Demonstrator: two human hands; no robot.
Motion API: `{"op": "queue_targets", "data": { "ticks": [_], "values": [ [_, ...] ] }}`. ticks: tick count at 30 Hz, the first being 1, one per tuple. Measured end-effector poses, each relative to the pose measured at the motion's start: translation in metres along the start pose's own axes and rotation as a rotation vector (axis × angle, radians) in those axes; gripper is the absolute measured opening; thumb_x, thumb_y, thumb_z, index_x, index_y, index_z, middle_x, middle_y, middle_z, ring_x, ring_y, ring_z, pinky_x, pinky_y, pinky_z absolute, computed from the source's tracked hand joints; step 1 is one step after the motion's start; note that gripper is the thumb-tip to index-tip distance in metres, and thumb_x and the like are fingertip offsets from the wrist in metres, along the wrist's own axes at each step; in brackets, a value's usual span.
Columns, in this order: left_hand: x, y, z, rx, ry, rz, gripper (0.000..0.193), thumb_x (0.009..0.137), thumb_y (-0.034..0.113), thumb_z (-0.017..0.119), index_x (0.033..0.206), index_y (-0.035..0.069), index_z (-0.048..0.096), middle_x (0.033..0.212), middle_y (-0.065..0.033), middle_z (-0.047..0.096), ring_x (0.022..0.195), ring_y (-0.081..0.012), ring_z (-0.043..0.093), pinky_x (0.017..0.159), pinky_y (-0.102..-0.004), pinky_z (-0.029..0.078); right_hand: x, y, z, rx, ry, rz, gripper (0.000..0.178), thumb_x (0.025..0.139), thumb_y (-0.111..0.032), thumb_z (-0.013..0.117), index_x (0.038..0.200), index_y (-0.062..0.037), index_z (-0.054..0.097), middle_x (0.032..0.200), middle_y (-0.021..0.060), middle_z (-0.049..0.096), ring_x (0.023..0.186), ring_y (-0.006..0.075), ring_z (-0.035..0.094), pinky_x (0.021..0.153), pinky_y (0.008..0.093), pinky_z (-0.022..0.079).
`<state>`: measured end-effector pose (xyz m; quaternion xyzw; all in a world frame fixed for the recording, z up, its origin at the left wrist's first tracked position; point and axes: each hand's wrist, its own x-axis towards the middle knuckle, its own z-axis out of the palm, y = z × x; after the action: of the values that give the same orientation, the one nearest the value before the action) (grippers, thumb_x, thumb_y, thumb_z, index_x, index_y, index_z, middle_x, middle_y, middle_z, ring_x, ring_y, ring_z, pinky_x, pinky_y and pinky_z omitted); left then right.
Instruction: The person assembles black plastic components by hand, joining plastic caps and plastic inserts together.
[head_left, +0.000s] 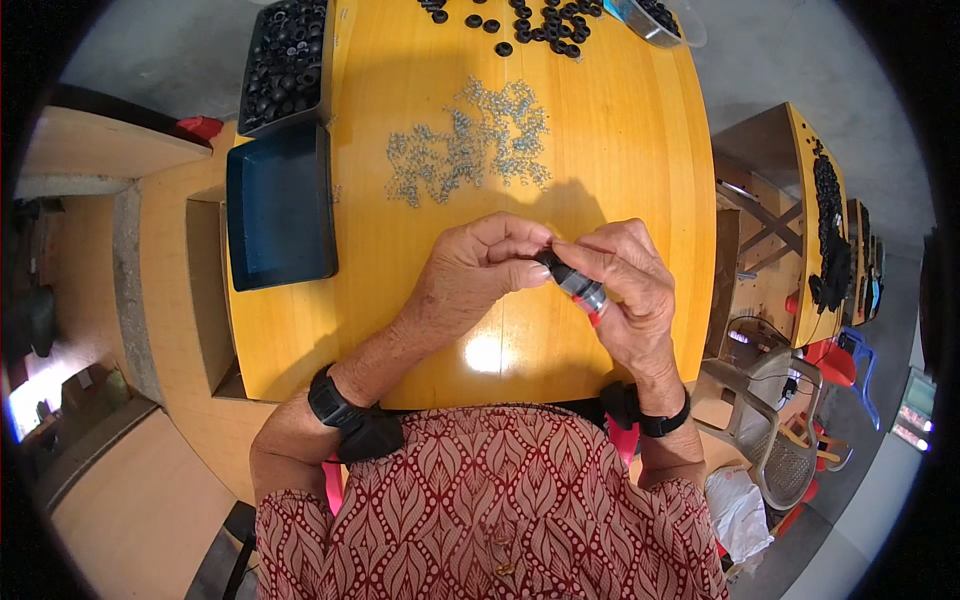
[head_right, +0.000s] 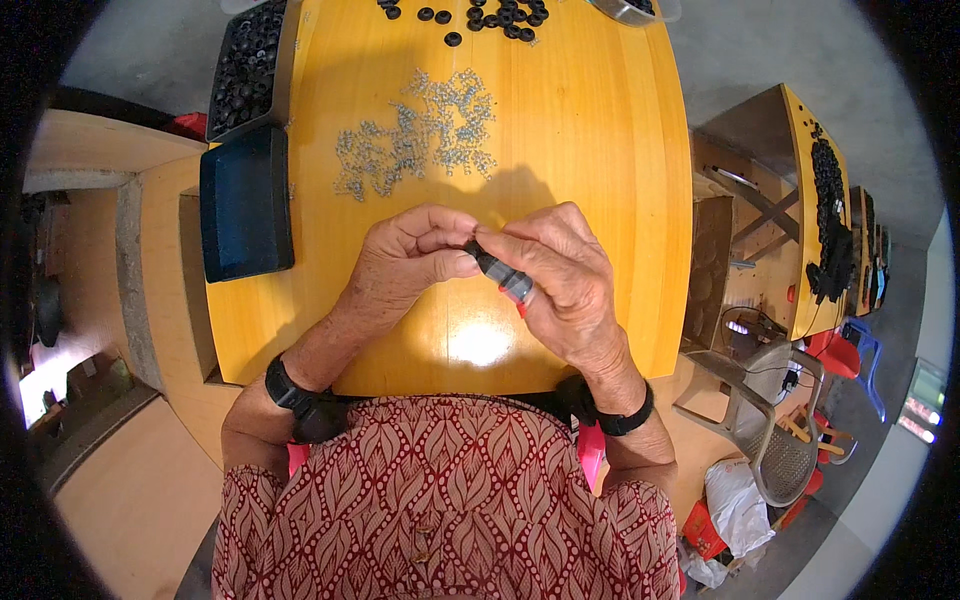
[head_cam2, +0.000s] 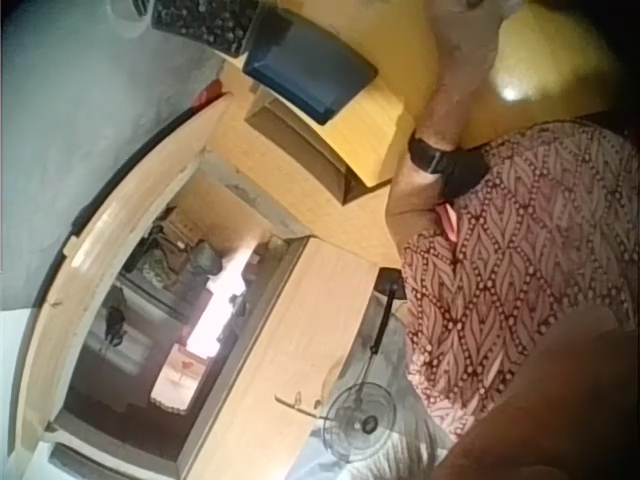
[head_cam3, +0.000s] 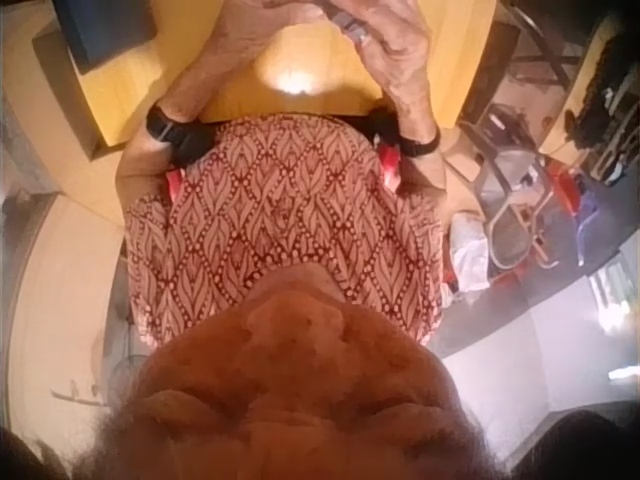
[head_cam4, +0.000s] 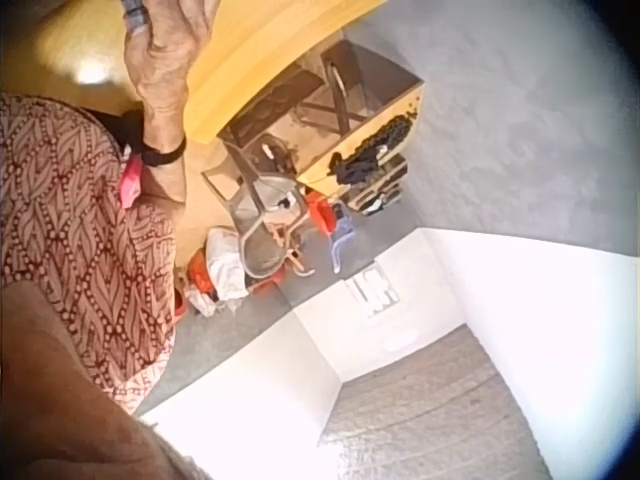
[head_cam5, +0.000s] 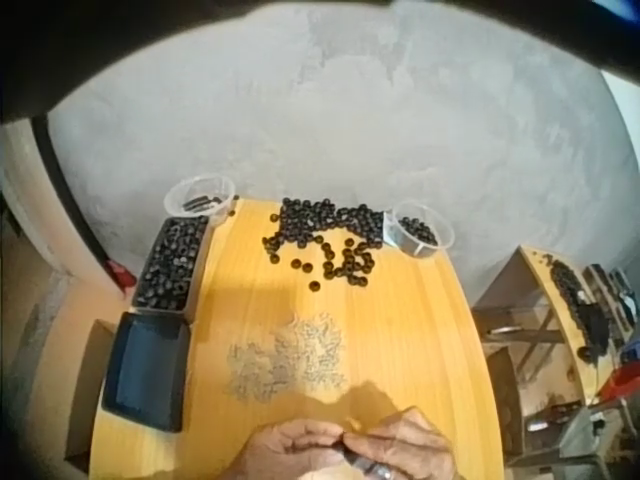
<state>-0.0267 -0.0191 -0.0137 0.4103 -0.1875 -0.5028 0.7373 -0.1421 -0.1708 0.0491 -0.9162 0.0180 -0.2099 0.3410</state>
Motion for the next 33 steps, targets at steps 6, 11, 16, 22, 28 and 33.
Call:
{"op": "queue_targets", "data": {
  "ticks": [6, 11, 16, 22, 28, 33],
  "values": [
    [-0.001, 0.001, 0.0, -0.066, 0.02, -0.025, 0.025, 0.088, -0.002, 0.065, 0.113, -0.003, 0.06, 0.106, -0.005, 0.064, 0.098, -0.0105, 0.061, 0.089, -0.0238, 0.05, -0.006, -0.002, 0.01, -0.035, 0.025, 0.003, 0.037, 0.069, -0.004, 0.077, 0.106, -0.0029, 0.07, 0.089, 0.008, 0.063, 0.081, 0.0239, 0.057, 0.073, 0.034, 0.046],
    [-0.002, 0.003, -0.001, -0.021, 0.052, -0.075, 0.019, 0.09, 0.003, 0.063, 0.109, -0.002, 0.063, 0.102, -0.004, 0.065, 0.094, -0.0105, 0.062, 0.085, -0.0252, 0.053, -0.004, -0.002, 0.01, -0.106, 0.024, -0.011, 0.038, 0.07, -0.005, 0.077, 0.108, -0.0036, 0.07, 0.087, 0.0077, 0.061, 0.079, 0.0241, 0.056, 0.073, 0.0352, 0.044],
    [-0.001, 0.006, -0.002, -0.023, 0.03, -0.088, 0.019, 0.091, 0.006, 0.064, 0.109, 0.0, 0.064, 0.102, -0.003, 0.066, 0.094, -0.0104, 0.062, 0.083, -0.0261, 0.054, -0.005, -0.001, 0.01, -0.159, 0.024, -0.068, 0.041, 0.071, -0.008, 0.077, 0.111, -0.0045, 0.069, 0.086, 0.0074, 0.061, 0.079, 0.0244, 0.055, 0.073, 0.0355, 0.043],
    [0.0, 0.009, 0.0, -0.078, 0.054, -0.116, 0.018, 0.091, 0.009, 0.065, 0.107, 0.001, 0.065, 0.1, -0.0037, 0.067, 0.093, -0.0113, 0.064, 0.084, -0.0263, 0.054, 0.001, -0.004, 0.009, -0.177, 0.016, -0.054, 0.046, 0.068, -0.01, 0.079, 0.113, -0.0043, 0.067, 0.092, 0.0088, 0.062, 0.084, 0.0269, 0.058, 0.077, 0.0376, 0.046],
    [0.001, 0.002, 0.001, -0.074, 0.062, -0.078, 0.019, 0.091, 0.011, 0.065, 0.107, 0.001, 0.065, 0.099, -0.0042, 0.067, 0.092, -0.0108, 0.063, 0.082, -0.0256, 0.053, -0.001, 0.002, 0.012, -0.22, 0.025, -0.094, 0.047, 0.065, -0.01, 0.079, 0.11, -0.0034, 0.067, 0.099, 0.0107, 0.064, 0.091, 0.0291, 0.06, 0.08, 0.0393, 0.047],
    [0.0, 0.005, 0.002, 0.025, 0.076, -0.086, 0.02, 0.093, 0.013, 0.063, 0.108, 0.0, 0.065, 0.097, -0.0029, 0.066, 0.09, -0.0093, 0.062, 0.081, -0.025, 0.052, -0.001, -0.001, 0.011, -0.34, 0.034, -0.173, 0.042, 0.065, -0.009, 0.077, 0.105, -0.0003, 0.067, 0.097, 0.0115, 0.064, 0.089, 0.029, 0.06, 0.08, 0.0403, 0.047]
  ]
}}
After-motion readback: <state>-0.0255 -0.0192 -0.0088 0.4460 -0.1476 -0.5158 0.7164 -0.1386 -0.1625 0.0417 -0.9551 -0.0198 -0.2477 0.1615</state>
